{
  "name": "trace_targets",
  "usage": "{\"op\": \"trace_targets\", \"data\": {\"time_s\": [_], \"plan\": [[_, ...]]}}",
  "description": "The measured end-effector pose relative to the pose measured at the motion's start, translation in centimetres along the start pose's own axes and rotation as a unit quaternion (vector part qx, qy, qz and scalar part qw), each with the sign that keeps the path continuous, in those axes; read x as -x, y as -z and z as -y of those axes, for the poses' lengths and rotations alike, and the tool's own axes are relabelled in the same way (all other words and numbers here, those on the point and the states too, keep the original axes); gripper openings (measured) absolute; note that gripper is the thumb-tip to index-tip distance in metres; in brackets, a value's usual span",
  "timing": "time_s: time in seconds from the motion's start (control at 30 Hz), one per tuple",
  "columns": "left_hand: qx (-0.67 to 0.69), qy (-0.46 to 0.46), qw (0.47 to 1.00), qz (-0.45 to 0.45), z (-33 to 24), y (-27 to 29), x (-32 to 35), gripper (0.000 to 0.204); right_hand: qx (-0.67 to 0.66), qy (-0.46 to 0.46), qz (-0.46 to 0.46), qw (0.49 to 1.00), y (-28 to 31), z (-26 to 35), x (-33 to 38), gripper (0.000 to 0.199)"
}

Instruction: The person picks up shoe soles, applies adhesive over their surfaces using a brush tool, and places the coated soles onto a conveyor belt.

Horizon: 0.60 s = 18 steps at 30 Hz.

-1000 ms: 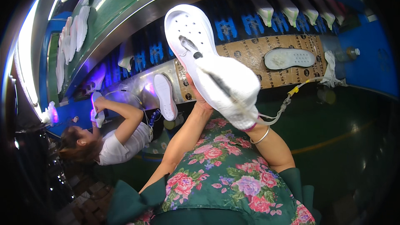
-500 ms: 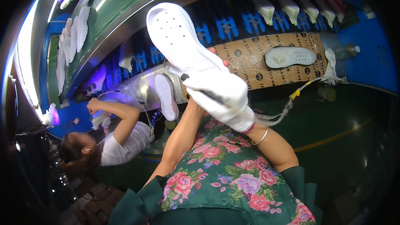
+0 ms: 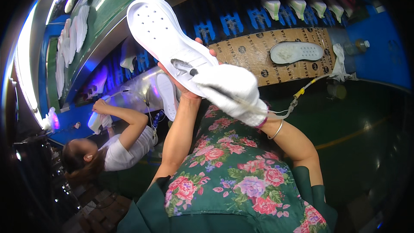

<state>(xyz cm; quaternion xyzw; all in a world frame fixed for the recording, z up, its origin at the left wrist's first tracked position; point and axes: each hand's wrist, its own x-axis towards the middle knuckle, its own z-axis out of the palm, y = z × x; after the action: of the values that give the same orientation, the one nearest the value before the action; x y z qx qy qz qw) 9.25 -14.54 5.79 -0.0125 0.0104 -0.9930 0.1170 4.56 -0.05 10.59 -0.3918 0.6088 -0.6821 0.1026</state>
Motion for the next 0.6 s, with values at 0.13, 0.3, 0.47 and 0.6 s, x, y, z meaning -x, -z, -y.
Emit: {"op": "trace_targets", "data": {"time_s": [0.13, 0.3, 0.47, 0.6], "plan": [[-0.122, 0.096, 0.983, 0.103, -1.5, 1.5, -0.2, 0.112, 0.111, 0.135, 0.097, 0.980, -0.5, 0.4, 0.9, 0.026], [-0.095, 0.044, 0.994, -0.008, -1.3, -0.2, 0.3, 0.109, 0.026, -0.034, 0.030, 0.999, 0.8, 0.4, 0.0, 0.016], [-0.126, 0.083, 0.988, 0.026, -2.3, 0.5, -0.3, 0.102, 0.095, 0.134, 0.133, 0.977, 0.2, 0.2, 2.0, 0.024], [-0.138, 0.163, 0.972, 0.101, -3.6, 0.7, -0.7, 0.109, 0.024, -0.011, 0.101, 0.994, 1.2, -0.2, 1.1, 0.022]]}}
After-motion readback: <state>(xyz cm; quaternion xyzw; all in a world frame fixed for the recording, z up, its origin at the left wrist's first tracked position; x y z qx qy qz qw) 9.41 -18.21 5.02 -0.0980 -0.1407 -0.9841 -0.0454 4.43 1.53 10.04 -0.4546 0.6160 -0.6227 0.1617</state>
